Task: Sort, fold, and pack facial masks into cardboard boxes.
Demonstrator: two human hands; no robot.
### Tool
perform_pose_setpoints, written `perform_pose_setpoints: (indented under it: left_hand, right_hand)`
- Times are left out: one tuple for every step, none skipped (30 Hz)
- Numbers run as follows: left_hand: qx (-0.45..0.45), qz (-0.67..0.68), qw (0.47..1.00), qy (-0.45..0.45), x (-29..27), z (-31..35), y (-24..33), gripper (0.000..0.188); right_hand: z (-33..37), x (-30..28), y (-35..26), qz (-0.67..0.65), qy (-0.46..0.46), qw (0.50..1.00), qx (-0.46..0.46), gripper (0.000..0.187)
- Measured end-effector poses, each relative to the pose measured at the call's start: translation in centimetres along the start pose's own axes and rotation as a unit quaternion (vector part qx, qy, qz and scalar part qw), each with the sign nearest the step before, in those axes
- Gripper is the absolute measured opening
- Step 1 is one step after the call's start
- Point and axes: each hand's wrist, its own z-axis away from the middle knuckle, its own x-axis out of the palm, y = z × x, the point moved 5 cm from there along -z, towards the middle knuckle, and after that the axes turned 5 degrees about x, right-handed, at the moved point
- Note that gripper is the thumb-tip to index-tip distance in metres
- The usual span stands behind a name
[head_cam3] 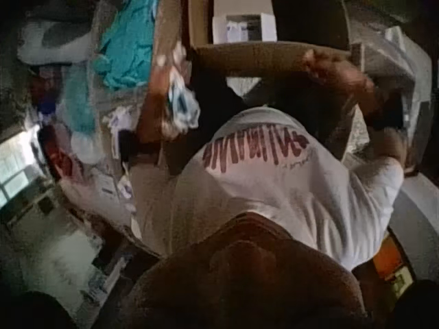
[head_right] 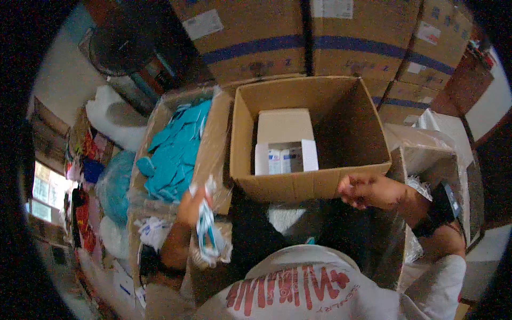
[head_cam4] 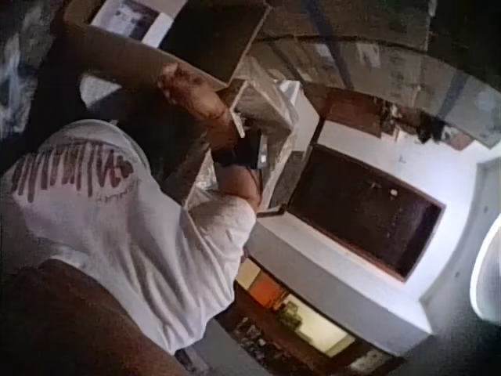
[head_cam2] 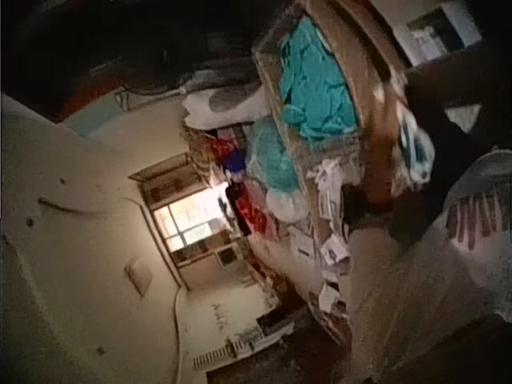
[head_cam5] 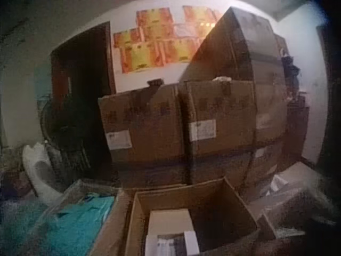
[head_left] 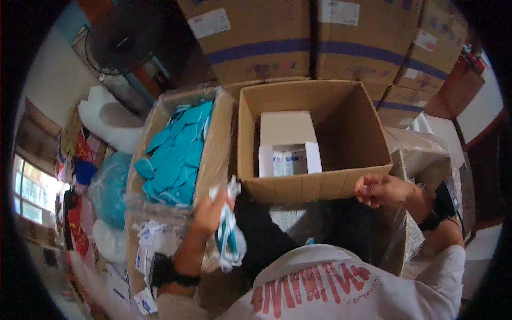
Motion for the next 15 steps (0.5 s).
perform_pose_setpoints:
  left_hand:
    - [0.084,0.061,0.995,0.006,-0.3,-0.6,2.6,0.043]
    - [0.105,0.151,0.983,0.009,0.0,-1.3,4.0,0.042]
    - [0.130,0.247,0.960,0.002,0.4,-2.3,5.2,0.040]
    - [0.149,0.260,0.954,-0.019,0.9,-2.8,6.5,0.040]
    - [0.168,0.271,0.947,-0.038,1.3,-2.9,8.1,0.039]
    - [0.187,0.282,0.939,-0.055,1.6,-3.0,9.4,0.038]
    - [0.183,0.310,0.931,-0.059,1.8,-3.2,10.1,0.038]
    - [0.179,0.338,0.922,-0.064,2.1,-3.4,10.8,0.038]
    - [0.172,0.367,0.911,-0.072,2.4,-3.9,11.4,0.038]
    - [0.199,0.361,0.906,-0.097,2.4,-4.3,11.9,0.037]
    - [0.197,0.379,0.900,-0.085,2.4,-4.6,12.5,0.037]
    - [0.194,0.398,0.894,-0.070,2.4,-4.6,13.0,0.037]
    - [0.193,0.417,0.886,-0.059,2.4,-4.7,13.5,0.036]
    - [0.191,0.443,0.873,-0.072,2.3,-4.8,13.8,0.037]
    - [0.200,0.431,0.879,-0.048,1.7,-5.1,13.7,0.036]
  right_hand:
    - [-1.6,1.1,-0.7,-0.030,-0.003,0.999,-0.030,0.023]
    - [-2.9,2.0,-1.2,-0.064,-0.001,0.996,-0.064,0.023]
    - [-4.0,2.6,-2.1,-0.096,0.015,0.990,-0.097,0.024]
    - [-5.6,2.9,-2.6,-0.091,0.021,0.987,-0.128,0.026]
    - [-7.1,3.2,-3.2,-0.084,0.025,0.983,-0.159,0.028]
    - [-8.0,4.3,-4.0,-0.074,0.012,0.981,-0.178,0.030]
    - [-8.7,5.5,-4.9,-0.063,-0.003,0.978,-0.199,0.032]
    - [-9.4,6.8,-5.4,-0.034,-0.014,0.975,-0.221,0.036]
    - [-10.0,7.8,-5.6,-0.008,-0.020,0.970,-0.241,0.040]
    - [-10.9,8.8,-5.3,0.014,-0.043,0.972,-0.231,0.043]
    - [-11.4,10.0,-5.0,0.036,-0.066,0.973,-0.220,0.046]
    - [-11.7,11.6,-4.5,-0.022,-0.097,0.979,-0.181,0.048]
    - [-12.6,12.7,-3.6,-0.014,-0.111,0.975,-0.192,0.054]
    - [-12.5,13.1,-2.5,-0.043,-0.164,0.971,-0.166,0.056]
    - [-11.7,14.0,-2.2,-0.073,-0.219,0.963,-0.138,0.059]
